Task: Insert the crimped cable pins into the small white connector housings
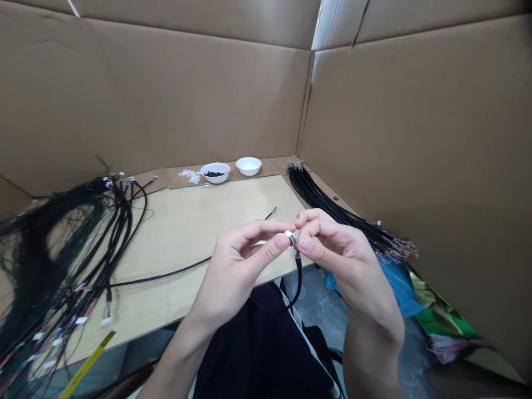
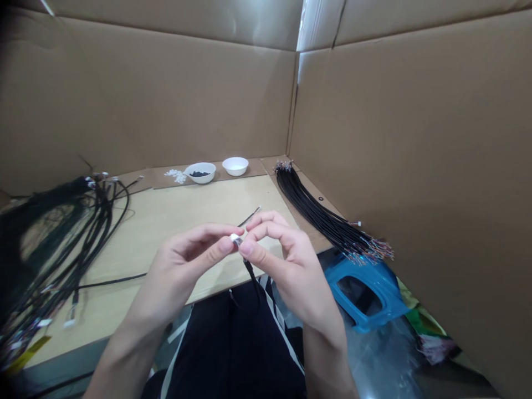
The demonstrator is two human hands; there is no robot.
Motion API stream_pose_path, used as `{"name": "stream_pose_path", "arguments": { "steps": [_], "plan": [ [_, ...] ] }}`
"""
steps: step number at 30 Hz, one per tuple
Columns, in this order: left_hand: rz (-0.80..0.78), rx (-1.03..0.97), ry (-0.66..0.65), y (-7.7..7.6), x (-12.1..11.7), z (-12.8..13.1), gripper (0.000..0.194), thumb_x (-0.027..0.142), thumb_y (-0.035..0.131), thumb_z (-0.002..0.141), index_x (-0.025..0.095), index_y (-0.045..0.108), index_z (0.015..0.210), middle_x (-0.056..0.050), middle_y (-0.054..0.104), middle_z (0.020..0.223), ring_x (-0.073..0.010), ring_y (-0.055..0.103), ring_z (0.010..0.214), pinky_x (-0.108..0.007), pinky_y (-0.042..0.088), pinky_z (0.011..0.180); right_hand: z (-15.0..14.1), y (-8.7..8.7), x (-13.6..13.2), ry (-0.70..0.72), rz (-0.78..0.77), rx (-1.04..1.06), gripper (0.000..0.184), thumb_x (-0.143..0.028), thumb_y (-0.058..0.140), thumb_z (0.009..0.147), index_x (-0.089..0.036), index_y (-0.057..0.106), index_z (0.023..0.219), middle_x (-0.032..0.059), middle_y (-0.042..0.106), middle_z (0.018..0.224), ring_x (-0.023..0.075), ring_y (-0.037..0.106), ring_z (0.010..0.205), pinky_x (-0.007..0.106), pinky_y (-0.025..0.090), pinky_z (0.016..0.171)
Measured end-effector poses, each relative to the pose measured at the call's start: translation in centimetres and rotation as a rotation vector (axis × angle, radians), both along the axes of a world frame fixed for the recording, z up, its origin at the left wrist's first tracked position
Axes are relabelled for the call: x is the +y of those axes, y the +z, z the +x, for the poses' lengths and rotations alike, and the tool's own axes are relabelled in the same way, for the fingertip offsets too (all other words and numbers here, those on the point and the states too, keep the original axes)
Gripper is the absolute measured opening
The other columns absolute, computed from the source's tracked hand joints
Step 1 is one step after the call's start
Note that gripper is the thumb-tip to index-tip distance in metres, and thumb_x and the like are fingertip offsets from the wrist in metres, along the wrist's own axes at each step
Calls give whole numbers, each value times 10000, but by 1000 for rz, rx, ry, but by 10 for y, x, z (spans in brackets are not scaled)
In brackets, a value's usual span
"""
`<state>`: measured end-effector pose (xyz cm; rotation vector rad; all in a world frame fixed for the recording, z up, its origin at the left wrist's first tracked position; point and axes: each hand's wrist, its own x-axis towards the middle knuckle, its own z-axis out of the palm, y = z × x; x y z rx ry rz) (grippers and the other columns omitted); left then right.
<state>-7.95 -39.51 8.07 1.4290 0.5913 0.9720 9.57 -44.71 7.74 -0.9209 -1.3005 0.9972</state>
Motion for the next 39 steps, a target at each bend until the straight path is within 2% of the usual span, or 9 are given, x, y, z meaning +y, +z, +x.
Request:
{"name": "stream_pose_path", "arguments": {
  "steps": [3, 7, 11, 14, 21, 25, 29, 35, 39],
  "plan": [
    [336, 81, 202, 0, -3, -1, 171, 208, 759, 972, 311, 809, 1099, 38, 778, 1080, -95, 710, 1048, -169, 550, 960, -2, -4, 0, -13, 8, 30, 176, -272, 720, 1012, -255, 721, 837, -16, 589, 1073, 130, 550, 1023, 246, 413, 912],
    [849, 146, 427, -1, -4, -3, 194, 78, 777, 921, 251, 763, 1011, 17, 722, 1140, -107, 681, 1094, -216, 536, 1007, -4, -7, 0, -10, 16, 57, 192, -280, 726, 1010, -247, 717, 821, -12, 580, 1033, 128, 542, 1020, 235, 412, 917],
    [1089, 213, 531, -3, -4, -3, 223, 48, 783, 905, 237, 762, 1022, -10, 719, 1187, -131, 685, 1102, -262, 549, 994, -6, -10, 1, 10, 25, 129, 196, -281, 726, 1009, -241, 727, 817, -3, 571, 1005, 129, 540, 984, 231, 428, 876],
    [1111, 193, 572, -6, -5, 0, 210, 60, 784, 910, 224, 759, 1039, -13, 726, 1164, -136, 690, 1098, -274, 552, 993, -11, -12, 1, -6, 29, 206, 196, -271, 730, 1004, -234, 737, 813, 3, 564, 980, 125, 541, 951, 220, 441, 850],
    [1017, 117, 639, -17, -8, 11, 255, 53, 814, 885, 226, 759, 1064, -10, 733, 1120, -147, 693, 1040, -304, 586, 959, -30, -13, 0, -28, 15, 469, 181, -245, 755, 981, -215, 762, 802, 6, 595, 944, 97, 581, 912, 159, 513, 822],
    [1001, 64, 650, -20, -7, 14, 220, 35, 819, 870, 215, 742, 971, -4, 729, 1066, -144, 697, 1010, -290, 584, 939, -37, -13, 2, -84, 35, 545, 140, -238, 742, 995, -227, 801, 868, -11, 600, 885, 61, 597, 806, 115, 538, 736],
    [1039, 98, 604, -21, -3, 12, 194, 39, 794, 893, 199, 704, 953, -8, 730, 1031, -146, 704, 1004, -279, 580, 917, -41, -13, 3, -172, 53, 520, 130, -258, 738, 1006, -227, 795, 893, -15, 636, 903, 50, 636, 825, 103, 550, 756],
    [1177, 171, 668, -24, 2, 6, 163, 75, 771, 925, 178, 667, 997, -25, 741, 1014, -151, 728, 949, -268, 600, 859, -49, -14, 0, -308, 87, 403, 141, -322, 700, 1031, -240, 753, 930, -15, 670, 923, 77, 653, 837, 152, 575, 713],
    [1273, 170, 673, -27, -1, 3, 240, 48, 796, 886, 193, 675, 1035, -22, 776, 1037, -151, 769, 931, -251, 638, 851, -53, -17, -4, -399, 94, 296, 84, -305, 691, 1034, -252, 726, 979, -4, 695, 1036, 86, 677, 936, 157, 585, 778]
  ]
}}
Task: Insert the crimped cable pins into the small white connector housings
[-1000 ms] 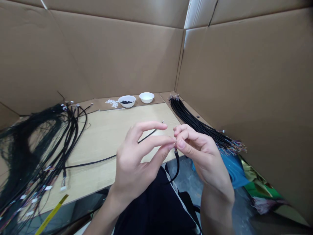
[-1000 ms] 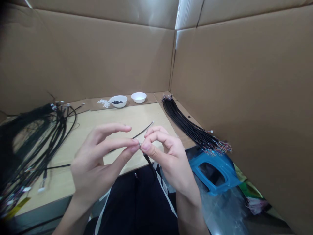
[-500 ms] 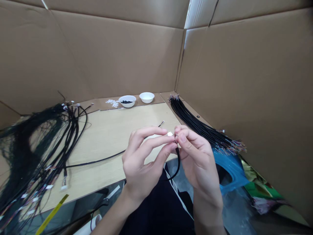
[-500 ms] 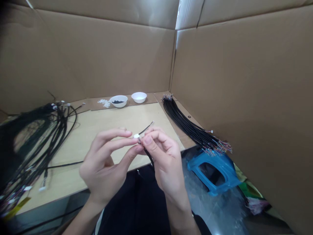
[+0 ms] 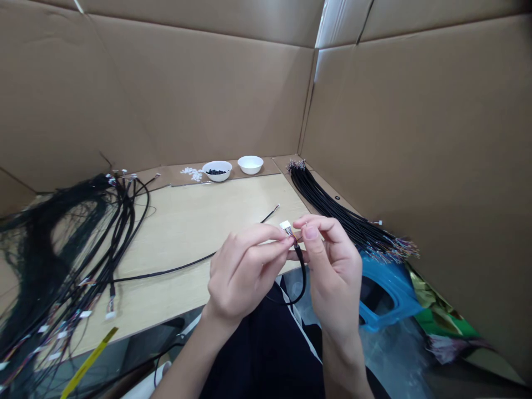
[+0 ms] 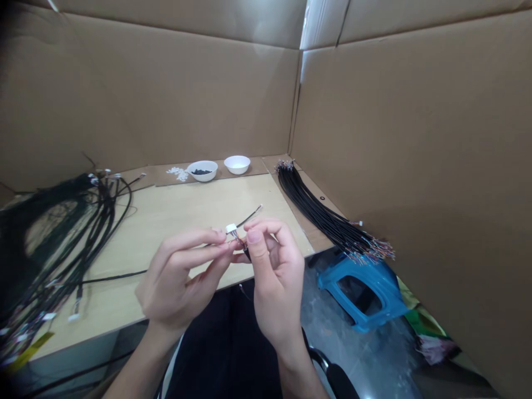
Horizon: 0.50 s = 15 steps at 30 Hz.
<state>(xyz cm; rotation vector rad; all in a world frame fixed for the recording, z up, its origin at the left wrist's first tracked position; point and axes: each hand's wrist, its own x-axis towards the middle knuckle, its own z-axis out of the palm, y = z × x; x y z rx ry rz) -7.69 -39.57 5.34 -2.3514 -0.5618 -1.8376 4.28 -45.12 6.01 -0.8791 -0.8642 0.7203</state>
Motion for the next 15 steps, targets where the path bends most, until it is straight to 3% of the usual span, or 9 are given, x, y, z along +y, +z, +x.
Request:
{"name": "stream_pose_path", "arguments": {
  "steps": [1, 4, 8, 11, 15],
  "plan": [
    [-8, 8, 0, -1, -1, -1, 265, 34, 801, 874, 201, 671, 1033, -21, 785, 1043, -153, 777, 924, -251, 646, 841, -1, -2, -1, -9, 11, -12, 20, -279, 694, 1030, -271, 711, 1024, -7, 695, 1077, 88, 683, 954, 164, 590, 786],
    [-79, 14, -20, -5, -2, -1, 273, 18, 781, 883, 211, 647, 1022, -31, 802, 1058, -156, 793, 930, -251, 657, 821, -4, -10, -4, -38, 77, -92, 192, -182, 704, 1005, -333, 665, 1116, -11, 666, 1197, 107, 694, 1006, 187, 604, 747],
    [-238, -95, -100, -7, -5, 5, 285, 17, 761, 899, 236, 633, 1028, 2, 809, 1027, -149, 800, 930, -255, 662, 824, -6, -21, -6, -153, 104, -302, 211, -126, 685, 992, -325, 716, 1056, 25, 620, 1279, 175, 643, 1196, 230, 623, 719],
    [-493, -309, -165, 1, -13, 10, 366, 7, 790, 864, 248, 571, 1029, 51, 799, 956, -125, 798, 868, -251, 661, 830, -7, -25, -4, -273, 112, -393, 261, -96, 672, 992, -335, 739, 1073, 27, 623, 1269, 181, 623, 1245, 260, 624, 768],
    [-957, -457, -284, 20, -21, 8, 430, 112, 851, 838, 249, 455, 935, 64, 804, 822, -127, 791, 769, -227, 649, 784, -8, -28, -1, -380, 153, -495, 331, -62, 677, 983, -348, 750, 1133, 29, 636, 1236, 183, 634, 1248, 295, 617, 826]
  ]
}}
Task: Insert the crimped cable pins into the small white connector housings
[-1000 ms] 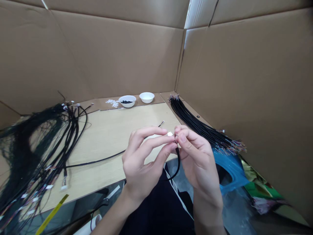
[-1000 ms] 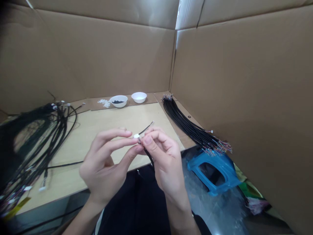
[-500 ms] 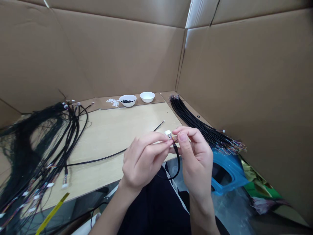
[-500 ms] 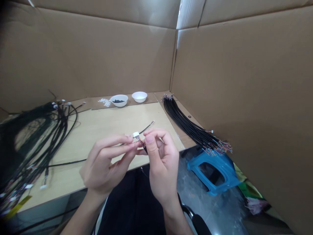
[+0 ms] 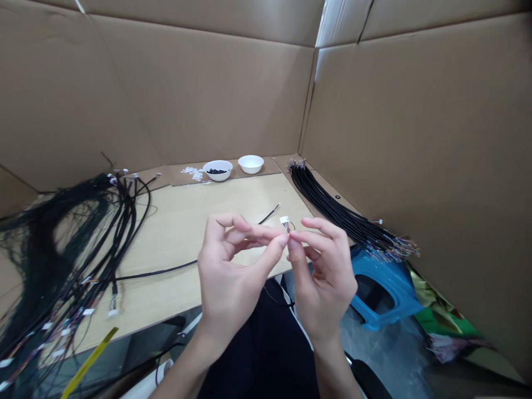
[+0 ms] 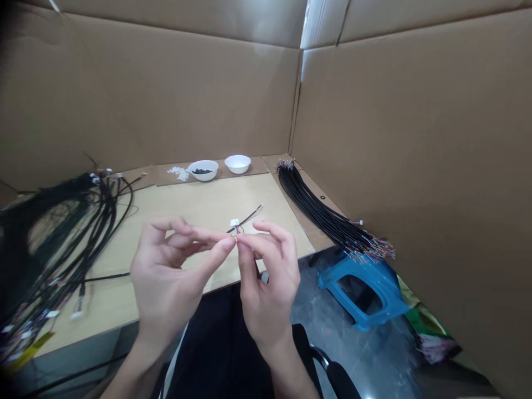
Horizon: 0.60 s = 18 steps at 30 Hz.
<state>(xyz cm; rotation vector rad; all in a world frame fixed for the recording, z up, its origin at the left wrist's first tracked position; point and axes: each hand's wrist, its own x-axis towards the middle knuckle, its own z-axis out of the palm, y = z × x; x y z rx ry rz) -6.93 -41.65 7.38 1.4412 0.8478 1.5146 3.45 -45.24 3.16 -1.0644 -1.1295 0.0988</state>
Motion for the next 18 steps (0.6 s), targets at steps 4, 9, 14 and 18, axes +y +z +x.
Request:
{"name": "stream_pose_path", "arguments": {
  "steps": [4, 9, 14, 18],
  "plan": [
    [-335, -148, -244, 9, 3, -10, 511, 163, 917, 776, 233, 436, 933, 80, 760, 697, -82, 732, 674, -141, 579, 685, 2, 1, 1, -21, 23, -76, 336, -74, 713, 969, -346, 766, 1160, 49, 648, 1208, 212, 663, 1207, 329, 629, 819],
    [-499, -209, -409, 4, 8, -21, 498, 222, 950, 753, 203, 512, 990, 102, 675, 644, -46, 620, 612, -121, 527, 664, 8, 7, 0, 57, 34, -79, 311, -87, 724, 967, -357, 788, 1107, 33, 643, 1186, 179, 695, 1042, 332, 629, 813],
    [-147, 84, -160, 9, 15, -34, 273, 374, 836, 908, 235, 634, 1027, 29, 766, 842, -104, 713, 816, -154, 548, 759, 17, 16, -4, 218, -139, 64, 126, -197, 742, 971, -310, 796, 984, 35, 644, 1137, 176, 655, 1012, 270, 552, 680],
    [8, 328, -215, 22, 25, -39, 243, 403, 675, 1014, 225, 756, 870, -1, 738, 851, -120, 687, 814, -164, 548, 708, 24, 28, -9, 308, -244, 155, 92, -256, 767, 955, -281, 779, 867, 28, 652, 1053, 132, 607, 802, 231, 424, 517]
  ]
}}
